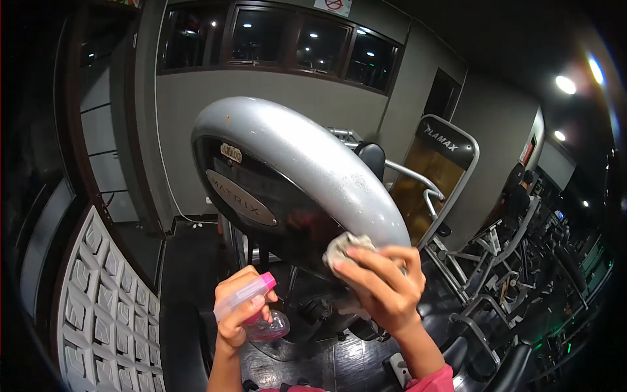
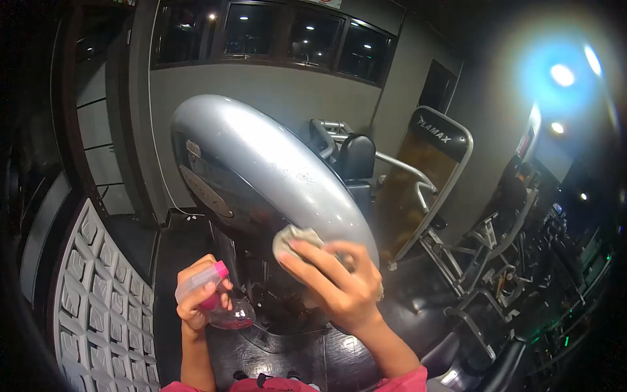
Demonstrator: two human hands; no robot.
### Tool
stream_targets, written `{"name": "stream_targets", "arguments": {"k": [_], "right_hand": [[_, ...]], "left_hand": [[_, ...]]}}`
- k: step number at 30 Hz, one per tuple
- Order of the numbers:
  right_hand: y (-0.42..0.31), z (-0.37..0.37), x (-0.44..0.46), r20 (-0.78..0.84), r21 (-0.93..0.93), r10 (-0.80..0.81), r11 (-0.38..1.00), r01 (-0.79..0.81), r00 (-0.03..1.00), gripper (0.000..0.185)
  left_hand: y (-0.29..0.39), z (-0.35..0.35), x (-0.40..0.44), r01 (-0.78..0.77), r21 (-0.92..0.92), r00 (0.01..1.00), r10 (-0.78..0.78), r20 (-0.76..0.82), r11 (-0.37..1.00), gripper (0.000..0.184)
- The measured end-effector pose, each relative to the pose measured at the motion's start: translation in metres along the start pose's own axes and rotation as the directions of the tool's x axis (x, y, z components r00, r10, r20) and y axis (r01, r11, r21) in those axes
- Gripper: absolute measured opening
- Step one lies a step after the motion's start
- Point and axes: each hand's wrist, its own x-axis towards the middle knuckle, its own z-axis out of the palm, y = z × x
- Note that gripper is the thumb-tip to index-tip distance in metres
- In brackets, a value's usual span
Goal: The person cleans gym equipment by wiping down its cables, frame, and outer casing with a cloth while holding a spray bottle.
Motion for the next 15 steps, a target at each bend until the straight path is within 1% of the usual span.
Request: {"name": "stream_targets", "arguments": {"k": [2, 5, 6, 8, 10, 12, 13, 15], "right_hand": [[-0.001, -0.007, -0.024, 0.011, -0.013, 0.014, 1.0, -0.014, 1.0, 0.039], [-0.006, -0.011, -0.031, 0.003, -0.029, 0.091, 0.995, -0.09, 0.996, 0.036], [-0.008, -0.008, -0.032, 0.012, -0.032, 0.094, 0.995, -0.093, 0.996, 0.036], [-0.017, 0.005, -0.017, -0.029, -0.043, 0.099, 0.994, -0.1, 0.995, 0.034], [-0.027, 0.018, 0.002, -0.033, 0.0, 0.099, 0.995, -0.099, 0.995, 0.03], [-0.033, 0.031, 0.002, -0.039, -0.052, 0.065, 0.996, -0.067, 0.997, 0.03], [-0.034, 0.028, 0.001, -0.029, -0.035, 0.079, 0.996, -0.08, 0.996, 0.034], [-0.029, 0.024, -0.014, -0.004, -0.05, 0.067, 0.997, -0.067, 0.998, 0.035]], "left_hand": [[0.004, 0.0, -0.004, 0.043, 0.0, 0.999, -0.043, -0.015, 0.999, 0.037], [0.001, -0.007, -0.005, 0.04, -0.002, 0.999, -0.04, -0.003, 0.999, 0.037], [0.001, -0.007, -0.007, 0.05, 0.006, 0.999, -0.05, 0.005, 0.999, 0.037], [-0.001, -0.007, -0.007, 0.065, 0.005, 0.998, -0.065, 0.008, 0.998, 0.037], [-0.002, -0.008, -0.007, 0.071, 0.006, 0.997, -0.071, 0.006, 0.997, 0.037], [-0.002, -0.012, -0.008, 0.064, -0.014, 0.998, -0.064, 0.01, 0.998, 0.037], [-0.003, -0.014, -0.008, 0.066, -0.015, 0.998, -0.066, 0.013, 0.998, 0.037], [-0.004, -0.02, -0.008, 0.064, -0.03, 0.998, -0.064, 0.001, 0.998, 0.037]]}}
